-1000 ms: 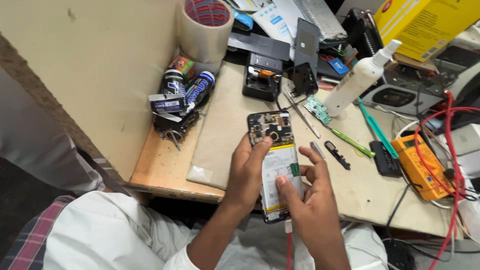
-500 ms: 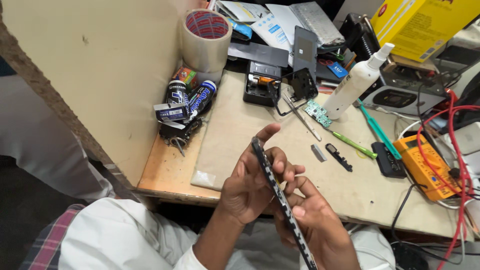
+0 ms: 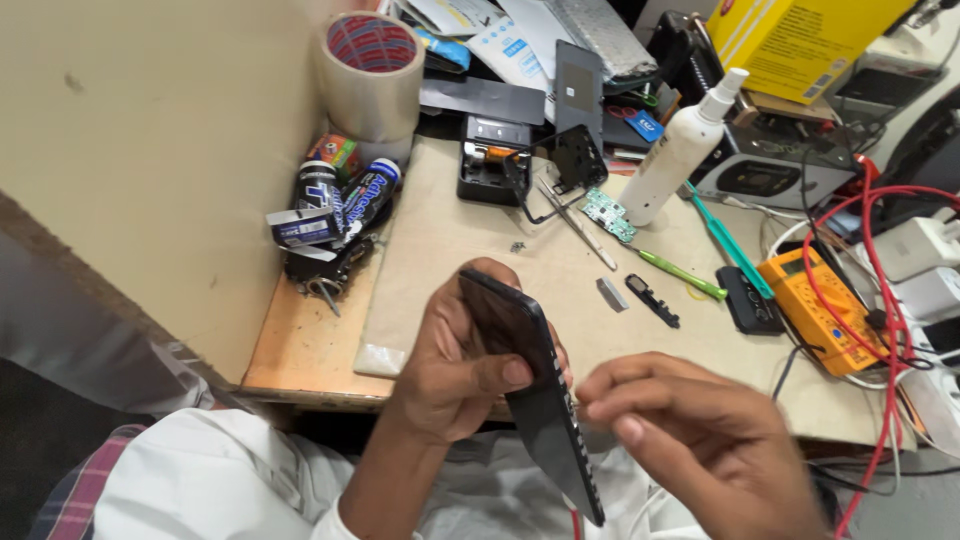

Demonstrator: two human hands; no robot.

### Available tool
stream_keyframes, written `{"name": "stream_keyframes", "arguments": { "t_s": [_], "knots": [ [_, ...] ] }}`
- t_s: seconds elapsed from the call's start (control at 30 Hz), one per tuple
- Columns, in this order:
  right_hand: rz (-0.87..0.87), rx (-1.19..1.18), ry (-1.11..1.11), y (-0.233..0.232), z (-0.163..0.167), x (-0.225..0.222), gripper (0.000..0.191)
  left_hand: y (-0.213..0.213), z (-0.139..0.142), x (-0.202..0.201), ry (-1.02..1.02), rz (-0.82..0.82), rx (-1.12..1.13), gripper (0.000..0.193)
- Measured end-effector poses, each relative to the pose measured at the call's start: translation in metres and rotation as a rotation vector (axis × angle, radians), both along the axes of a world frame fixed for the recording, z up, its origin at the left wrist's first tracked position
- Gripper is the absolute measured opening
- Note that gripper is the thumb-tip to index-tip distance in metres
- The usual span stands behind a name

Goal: The person pries open the back cover of a smartphone, works around its edges by hand, and removes the back panel to expose the internal battery and board. They then handle the opened phone, connect a charging cable to it, and continue manipulating the exposed internals on the workbench.

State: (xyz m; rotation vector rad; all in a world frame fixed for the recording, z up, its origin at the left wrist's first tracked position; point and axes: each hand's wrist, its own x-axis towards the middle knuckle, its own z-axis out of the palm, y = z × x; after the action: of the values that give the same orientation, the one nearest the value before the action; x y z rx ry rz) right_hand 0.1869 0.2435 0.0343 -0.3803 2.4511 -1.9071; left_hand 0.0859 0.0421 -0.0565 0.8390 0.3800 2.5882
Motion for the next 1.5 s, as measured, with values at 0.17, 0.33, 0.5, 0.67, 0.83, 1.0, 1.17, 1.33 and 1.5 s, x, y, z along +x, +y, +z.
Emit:
{"name": "stream_keyframes", "arguments": {
  "t_s": [0.17,0.33,0.5,0.67,0.83,1.0,1.17,1.33,1.5],
  "knots": [
    [0.031,0.248,-0.007,0.003,0.031,0.003,0.01,-0.003,0.014,0.006,0.015,0.094,-0.152,0.054],
    [0.074,0.381,-0.039,-0.003,0.05,-0.001,0.007,-0.005,0.018,0.012,0.069,0.137,-0.221,0.053],
    [0.093,0.269,-0.087,-0.006,0.052,0.001,0.008,-0.007,0.018,0.015,0.062,0.12,-0.195,0.052],
    [0.087,0.378,-0.103,-0.006,0.05,-0.001,0.009,-0.007,0.019,0.016,0.096,0.137,-0.216,0.051],
    [0.106,0.382,-0.061,-0.007,0.051,-0.001,0.008,-0.011,0.022,0.02,0.099,0.179,-0.277,0.05],
    [0.107,0.424,-0.066,-0.007,0.051,-0.003,0.009,-0.012,0.024,0.021,0.111,0.164,-0.278,0.049],
    [0.093,0.466,-0.069,-0.006,0.05,-0.003,0.01,-0.012,0.023,0.022,0.12,0.169,-0.287,0.048],
    [0.089,0.43,-0.025,-0.007,0.048,0.0,0.01,-0.011,0.022,0.023,0.108,0.185,-0.293,0.049],
    [0.063,0.457,-0.038,-0.007,0.044,-0.001,0.01,-0.009,0.022,0.025,0.099,0.208,-0.346,0.05]
  ]
}}
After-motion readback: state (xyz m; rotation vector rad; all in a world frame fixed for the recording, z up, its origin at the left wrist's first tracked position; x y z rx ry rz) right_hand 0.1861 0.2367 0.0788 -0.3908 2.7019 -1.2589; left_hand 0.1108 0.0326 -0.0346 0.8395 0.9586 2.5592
